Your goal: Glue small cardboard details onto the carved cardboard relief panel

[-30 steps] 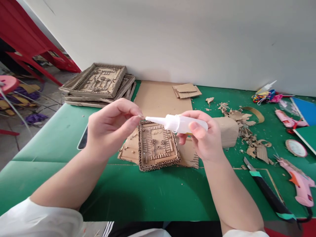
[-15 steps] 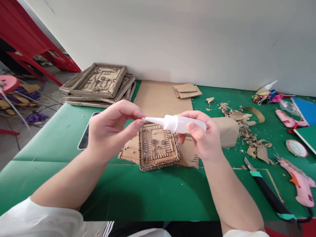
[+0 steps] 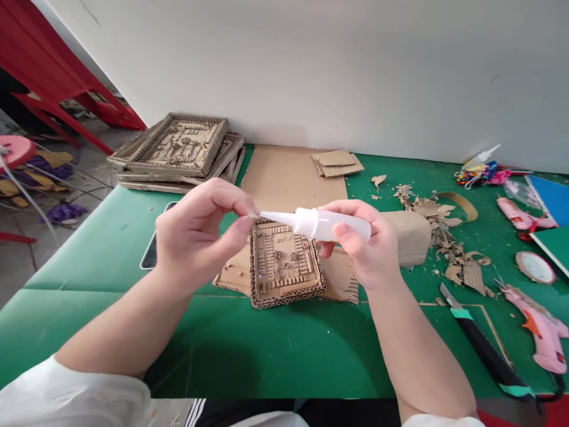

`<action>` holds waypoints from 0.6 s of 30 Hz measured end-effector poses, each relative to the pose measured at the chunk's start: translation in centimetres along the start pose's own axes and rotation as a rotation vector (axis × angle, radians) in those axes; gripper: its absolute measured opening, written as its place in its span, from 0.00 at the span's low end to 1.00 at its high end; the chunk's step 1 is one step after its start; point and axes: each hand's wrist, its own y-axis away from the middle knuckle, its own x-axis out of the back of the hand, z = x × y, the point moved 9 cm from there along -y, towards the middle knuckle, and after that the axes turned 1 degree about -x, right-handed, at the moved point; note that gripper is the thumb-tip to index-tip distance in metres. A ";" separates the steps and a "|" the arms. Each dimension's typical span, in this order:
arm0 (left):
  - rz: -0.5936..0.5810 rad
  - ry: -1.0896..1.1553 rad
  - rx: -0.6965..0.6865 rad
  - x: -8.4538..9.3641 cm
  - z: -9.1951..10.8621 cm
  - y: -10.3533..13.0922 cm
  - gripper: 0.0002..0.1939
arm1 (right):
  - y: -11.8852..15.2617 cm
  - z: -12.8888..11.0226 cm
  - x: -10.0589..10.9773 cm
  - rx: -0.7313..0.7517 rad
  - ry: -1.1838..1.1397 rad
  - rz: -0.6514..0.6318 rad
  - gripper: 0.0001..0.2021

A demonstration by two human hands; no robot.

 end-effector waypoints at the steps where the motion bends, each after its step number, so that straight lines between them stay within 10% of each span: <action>1: 0.002 0.011 0.008 0.1 -0.1 0.0 0.06 | 0.0 0.0 0.1 0.001 -0.010 0.004 0.10; 18: 0.274 0.394 0.214 2.5 -2.7 0.3 0.02 | 0.2 -1.0 0.2 0.276 0.185 -0.042 0.16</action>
